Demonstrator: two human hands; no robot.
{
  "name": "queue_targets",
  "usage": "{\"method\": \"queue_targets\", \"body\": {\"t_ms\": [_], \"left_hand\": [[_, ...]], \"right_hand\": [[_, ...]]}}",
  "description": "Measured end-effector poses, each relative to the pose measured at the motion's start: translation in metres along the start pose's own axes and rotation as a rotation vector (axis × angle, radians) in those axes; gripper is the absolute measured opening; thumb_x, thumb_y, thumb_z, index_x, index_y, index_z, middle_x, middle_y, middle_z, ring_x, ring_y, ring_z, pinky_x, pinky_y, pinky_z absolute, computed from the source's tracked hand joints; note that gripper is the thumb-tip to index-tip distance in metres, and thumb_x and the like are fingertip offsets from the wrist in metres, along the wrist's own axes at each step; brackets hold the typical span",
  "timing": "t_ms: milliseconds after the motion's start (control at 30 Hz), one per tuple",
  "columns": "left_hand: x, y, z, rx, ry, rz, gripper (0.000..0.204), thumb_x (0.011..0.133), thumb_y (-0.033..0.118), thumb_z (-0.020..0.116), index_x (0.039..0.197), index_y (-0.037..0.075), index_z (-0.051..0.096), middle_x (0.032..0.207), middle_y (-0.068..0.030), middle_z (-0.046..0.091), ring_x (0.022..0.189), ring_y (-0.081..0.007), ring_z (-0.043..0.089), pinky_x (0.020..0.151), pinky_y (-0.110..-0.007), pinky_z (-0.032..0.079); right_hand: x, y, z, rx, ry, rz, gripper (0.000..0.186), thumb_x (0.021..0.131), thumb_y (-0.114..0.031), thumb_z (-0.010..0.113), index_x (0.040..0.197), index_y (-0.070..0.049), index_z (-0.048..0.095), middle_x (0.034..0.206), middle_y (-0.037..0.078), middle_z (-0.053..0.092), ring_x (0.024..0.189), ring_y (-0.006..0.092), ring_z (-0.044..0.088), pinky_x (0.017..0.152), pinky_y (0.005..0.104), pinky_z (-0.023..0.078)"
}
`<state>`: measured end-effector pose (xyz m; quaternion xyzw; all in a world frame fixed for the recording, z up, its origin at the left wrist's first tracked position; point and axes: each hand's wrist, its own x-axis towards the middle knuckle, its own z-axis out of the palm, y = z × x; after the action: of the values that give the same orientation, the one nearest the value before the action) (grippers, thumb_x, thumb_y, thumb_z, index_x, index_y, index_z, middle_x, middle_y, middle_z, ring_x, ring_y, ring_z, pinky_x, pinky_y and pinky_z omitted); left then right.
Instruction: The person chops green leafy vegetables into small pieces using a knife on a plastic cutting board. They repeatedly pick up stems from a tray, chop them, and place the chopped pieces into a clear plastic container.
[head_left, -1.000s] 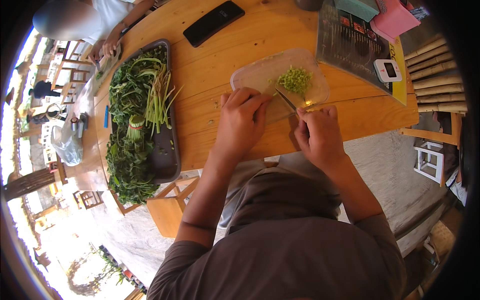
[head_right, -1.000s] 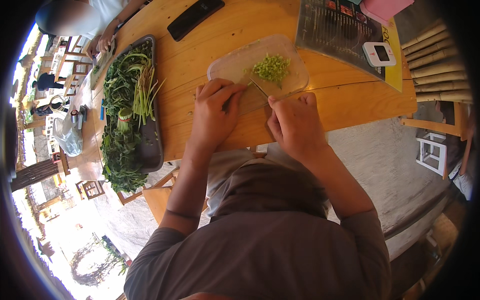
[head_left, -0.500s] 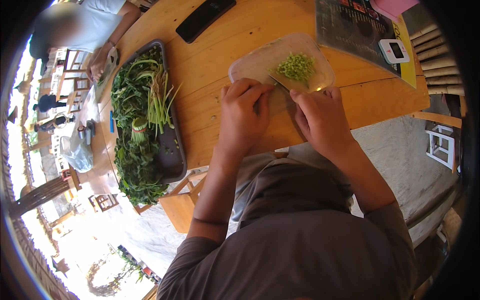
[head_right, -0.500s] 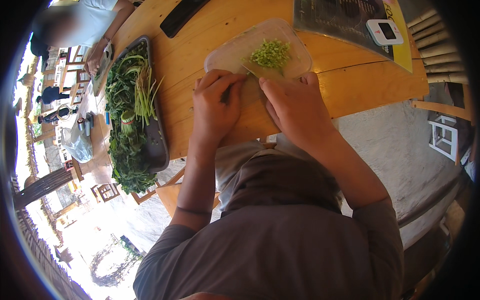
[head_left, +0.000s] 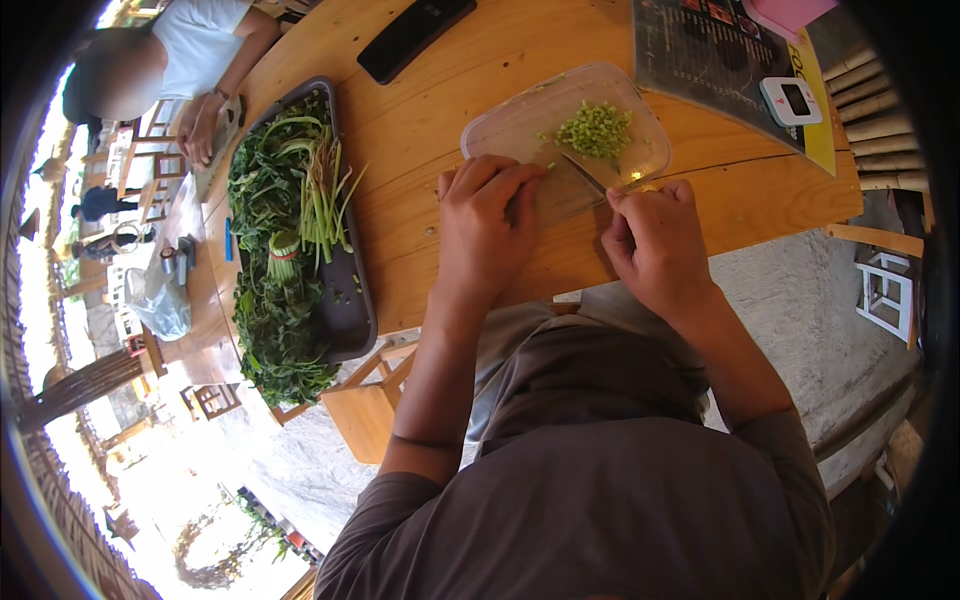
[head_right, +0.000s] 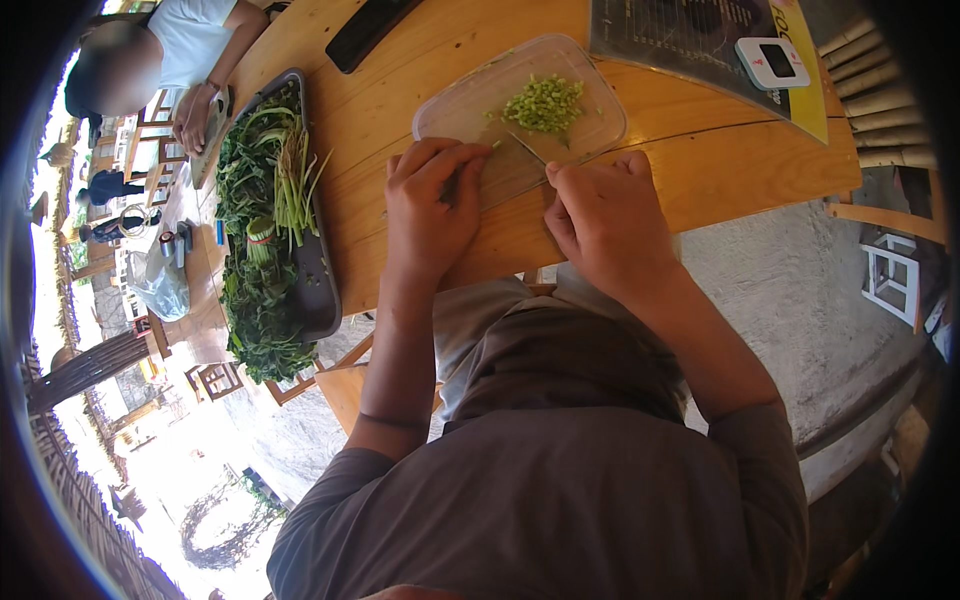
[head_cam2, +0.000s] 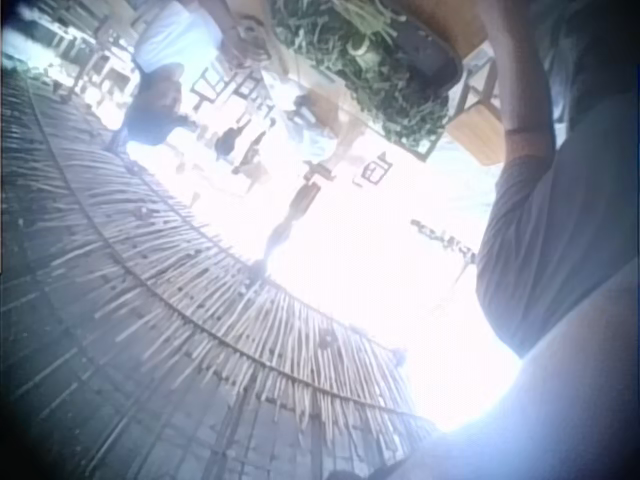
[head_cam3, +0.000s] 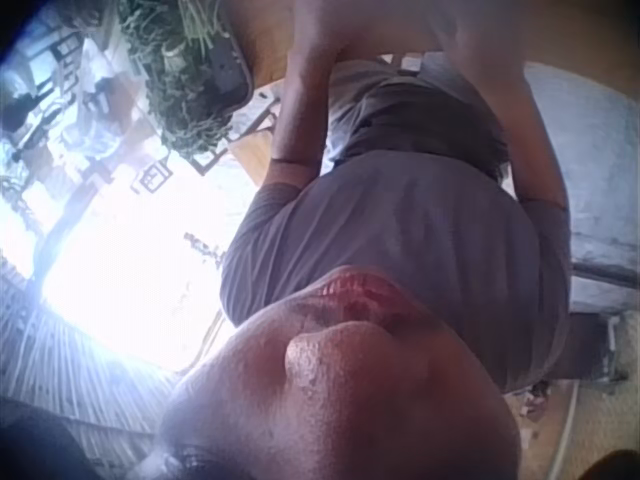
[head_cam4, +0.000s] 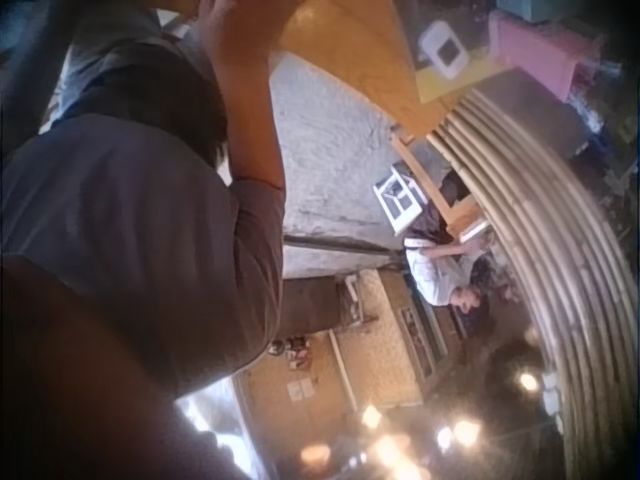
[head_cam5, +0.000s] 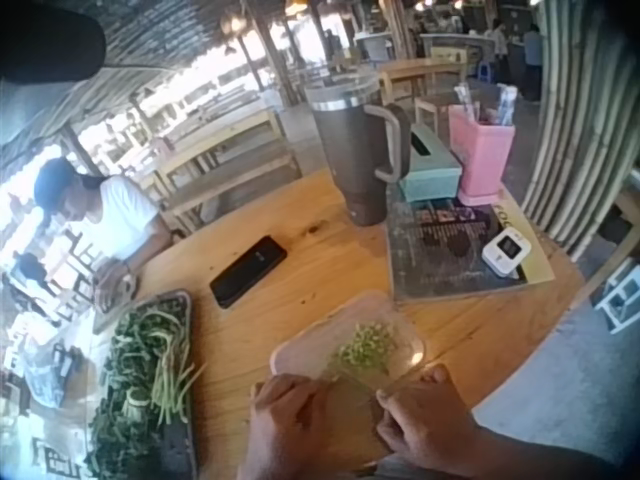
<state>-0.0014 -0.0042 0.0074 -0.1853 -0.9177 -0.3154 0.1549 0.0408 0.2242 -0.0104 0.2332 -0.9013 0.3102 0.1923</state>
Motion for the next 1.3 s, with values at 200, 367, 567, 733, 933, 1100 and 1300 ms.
{"method": "queue_targets", "body": {"t_ms": [200,367,567,733,933,1100,1300], "left_hand": [[0.000,0.000,0.002,0.005,0.012,0.010,0.016,0.091,0.003,0.080,0.103,0.011,0.086,0.097,-0.0043,0.078,0.089,-0.0252,0.072,0.085,-0.038,0.046],[0.000,-0.001,0.002,0.002,0.006,0.004,0.017,0.091,0.002,0.080,0.103,0.011,0.086,0.097,-0.0047,0.077,0.089,-0.0263,0.072,0.085,-0.039,0.046],[0.001,-0.001,0.002,-0.011,-0.016,0.002,0.016,0.092,0.002,0.079,0.104,0.011,0.085,0.098,-0.0051,0.077,0.091,-0.0271,0.072,0.086,-0.039,0.046],[0.000,-0.001,0.002,-0.004,-0.015,-0.009,0.015,0.092,0.003,0.079,0.103,0.011,0.085,0.098,-0.0050,0.078,0.091,-0.0265,0.072,0.086,-0.039,0.045],[0.001,-0.001,0.001,-0.004,0.004,-0.013,0.015,0.092,0.003,0.080,0.103,0.011,0.085,0.097,-0.0049,0.079,0.088,-0.0253,0.072,0.085,-0.038,0.046],[0.001,0.000,-0.001,0.003,0.008,0.003,0.014,0.091,0.004,0.081,0.102,0.011,0.085,0.097,-0.0048,0.079,0.086,-0.0250,0.072,0.084,-0.038,0.046],[0.001,-0.003,0.003,-0.006,0.022,0.011,0.013,0.091,0.004,0.082,0.101,0.010,0.085,0.097,-0.0054,0.079,0.086,-0.0256,0.073,0.083,-0.037,0.047]], "right_hand": [[0.001,-0.001,0.001,0.048,0.000,-0.037,0.035,0.091,-0.005,0.079,0.124,-0.003,0.067,0.082,0.003,0.064,0.078,0.0240,0.066,0.086,0.0430,0.042],[0.000,-0.001,0.000,0.040,-0.041,-0.034,0.035,0.093,-0.007,0.078,0.126,-0.003,0.067,0.083,0.003,0.065,0.079,0.0243,0.066,0.088,0.0431,0.041],[0.007,-0.006,-0.002,-0.016,-0.098,-0.025,0.033,0.097,-0.008,0.076,0.128,-0.004,0.067,0.086,0.003,0.068,0.083,0.0231,0.068,0.091,0.0441,0.041],[0.007,-0.004,0.003,-0.051,-0.083,-0.045,0.033,0.096,-0.009,0.078,0.127,-0.004,0.068,0.088,0.002,0.070,0.086,0.0225,0.069,0.093,0.0437,0.041],[0.001,-0.002,-0.001,0.014,-0.065,-0.023,0.037,0.091,-0.007,0.080,0.126,-0.004,0.067,0.084,0.002,0.067,0.081,0.0233,0.068,0.089,0.0432,0.042],[0.001,-0.002,0.000,0.032,-0.041,-0.038,0.033,0.092,-0.006,0.079,0.123,-0.004,0.067,0.083,0.003,0.066,0.079,0.0240,0.066,0.087,0.0430,0.042],[0.000,-0.002,0.001,0.043,-0.068,-0.052,0.031,0.095,-0.006,0.077,0.125,-0.003,0.066,0.086,0.004,0.068,0.079,0.0252,0.066,0.089,0.0441,0.043]]}}
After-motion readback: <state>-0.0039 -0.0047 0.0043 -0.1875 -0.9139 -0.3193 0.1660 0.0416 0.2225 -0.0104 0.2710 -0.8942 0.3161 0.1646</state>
